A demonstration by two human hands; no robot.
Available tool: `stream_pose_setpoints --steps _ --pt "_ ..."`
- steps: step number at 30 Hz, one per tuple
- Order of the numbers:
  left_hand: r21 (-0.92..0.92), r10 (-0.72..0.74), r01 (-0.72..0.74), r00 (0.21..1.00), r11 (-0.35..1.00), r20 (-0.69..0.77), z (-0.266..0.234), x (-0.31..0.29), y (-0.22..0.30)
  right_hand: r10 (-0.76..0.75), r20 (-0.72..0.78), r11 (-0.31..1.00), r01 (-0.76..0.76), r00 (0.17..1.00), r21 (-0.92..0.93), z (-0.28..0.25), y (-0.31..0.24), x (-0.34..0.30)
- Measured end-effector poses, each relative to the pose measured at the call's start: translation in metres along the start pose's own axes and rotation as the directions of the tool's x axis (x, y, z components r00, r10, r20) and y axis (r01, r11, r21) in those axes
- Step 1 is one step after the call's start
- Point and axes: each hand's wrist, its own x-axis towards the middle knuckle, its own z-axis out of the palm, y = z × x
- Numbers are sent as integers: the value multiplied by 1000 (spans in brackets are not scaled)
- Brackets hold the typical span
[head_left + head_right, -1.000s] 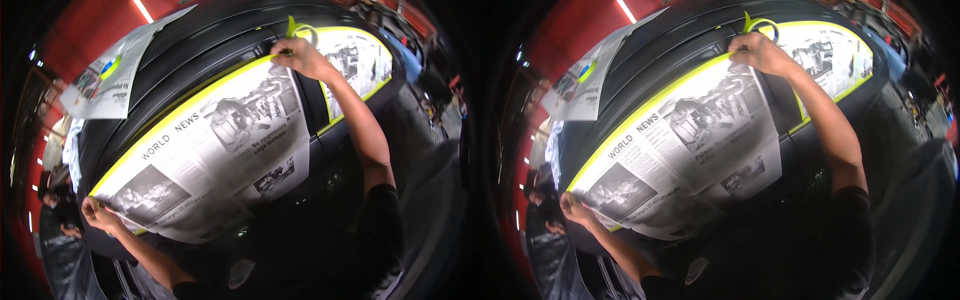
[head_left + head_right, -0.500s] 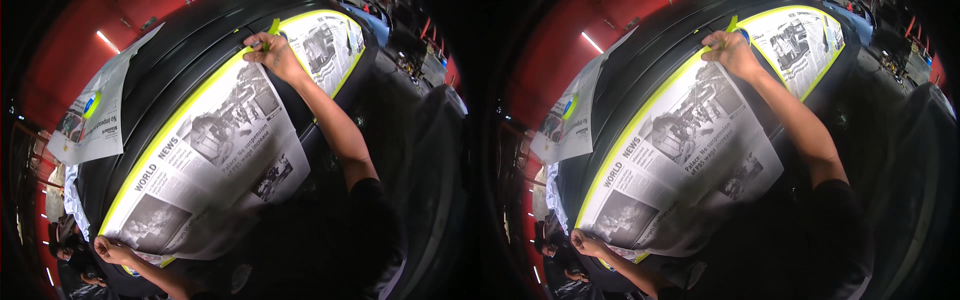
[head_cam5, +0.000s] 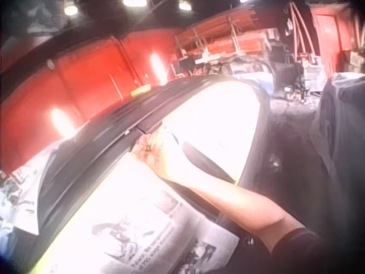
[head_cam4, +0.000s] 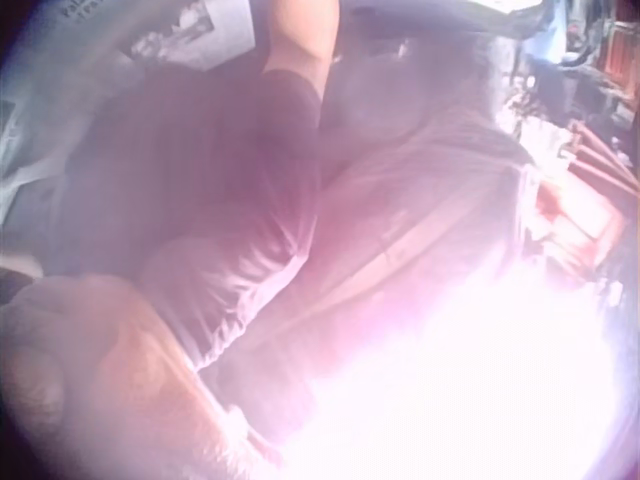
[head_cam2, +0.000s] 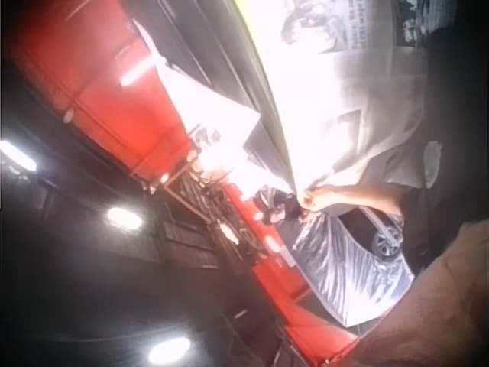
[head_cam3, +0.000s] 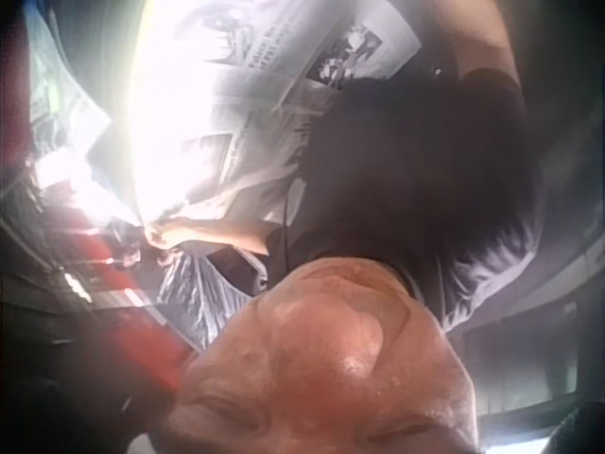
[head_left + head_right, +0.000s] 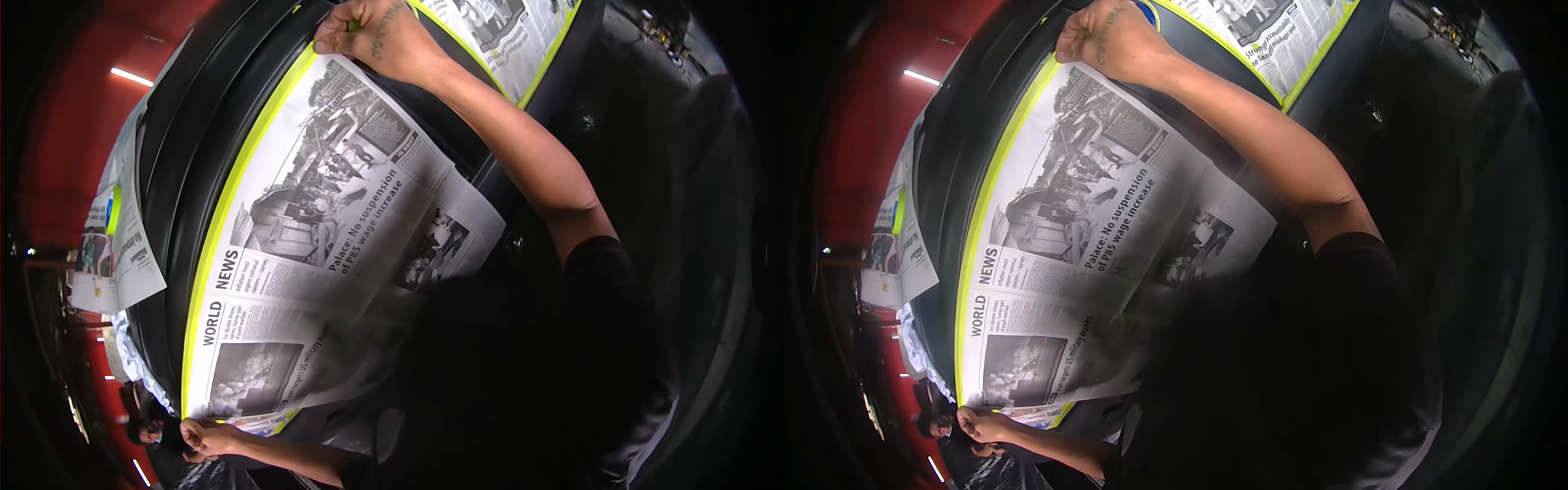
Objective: The person places sheets of newspaper onto the roof and side of a black car. They use a roll of bright green tape to secure the newspaper to the vehicle's surface, smoothing the paper and pressing the tape down along the edges and seams to ensure it stays in place.
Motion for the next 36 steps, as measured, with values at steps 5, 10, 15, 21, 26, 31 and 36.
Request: stream_pose_setpoints --steps 5,10,15,21,26,31,36 --pt "147 -3 -3 999 989 42 5 -2 -1 -18 -42 999 16 999 -49 -6 1 7" --pt "114 11 -16 999 993 45 3 -12 11 205 -11 979 -205 979 6 -2 -25 14" --pt "79 6 -6 1000 997 -1 7 -19 19 253 3 967 -253 967 13 -2 -30 19" --pt "169 18 -12 999 986 -33 -27 -3 -8 162 -11 986 -162 987 -29 5 -22 21" --pt "226 34 -30 999 974 -14 -22 -12 -3 169 -26 982 -170 985 -82 4 -29 17" --pt "65 -77 81 995 995 -63 -6 -22 16 196 -53 981 -195 979 26 8 -27 8" --pt "90 -14 20 997 996 -72 -6 -21 15 197 -52 980 -198 979 -24 10 -29 10"
